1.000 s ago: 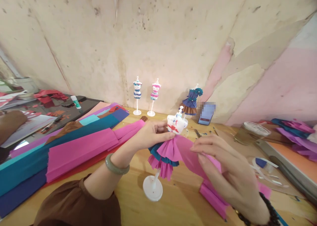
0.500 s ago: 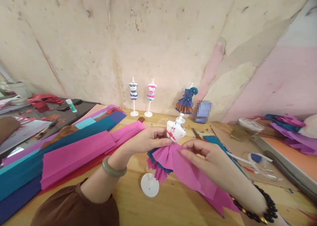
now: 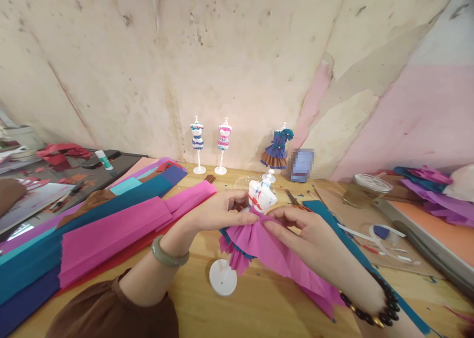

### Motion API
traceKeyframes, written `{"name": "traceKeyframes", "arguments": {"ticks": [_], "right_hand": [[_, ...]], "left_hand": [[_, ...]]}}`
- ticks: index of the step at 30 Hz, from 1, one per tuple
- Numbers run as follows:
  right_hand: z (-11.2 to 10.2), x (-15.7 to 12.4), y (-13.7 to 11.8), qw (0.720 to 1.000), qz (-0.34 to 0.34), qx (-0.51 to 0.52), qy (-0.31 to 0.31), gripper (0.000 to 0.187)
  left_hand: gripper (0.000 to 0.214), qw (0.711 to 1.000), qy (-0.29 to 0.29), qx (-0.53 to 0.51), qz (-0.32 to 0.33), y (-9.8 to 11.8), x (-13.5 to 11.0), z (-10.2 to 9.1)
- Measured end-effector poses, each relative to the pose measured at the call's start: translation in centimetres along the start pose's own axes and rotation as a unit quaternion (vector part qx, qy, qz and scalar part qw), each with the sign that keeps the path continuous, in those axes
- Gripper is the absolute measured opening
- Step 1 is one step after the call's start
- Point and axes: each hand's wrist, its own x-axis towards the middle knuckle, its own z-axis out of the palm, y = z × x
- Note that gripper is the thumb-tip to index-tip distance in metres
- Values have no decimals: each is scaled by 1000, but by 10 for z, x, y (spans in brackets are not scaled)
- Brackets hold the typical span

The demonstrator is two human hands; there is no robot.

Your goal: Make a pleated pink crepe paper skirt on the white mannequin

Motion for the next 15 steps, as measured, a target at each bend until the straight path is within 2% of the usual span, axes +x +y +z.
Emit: {"name": "traceKeyframes", "arguments": {"ticks": [5,15], "right_hand": [[-4,-2,-1,1000,-6,1,1,19],[-5,-4,-9,999,-51,14,8,18]], "left_hand": [[29,1000,-25,-6,2,0,0,0],[28,999,-14,-36,-6,0,0,2]]}}
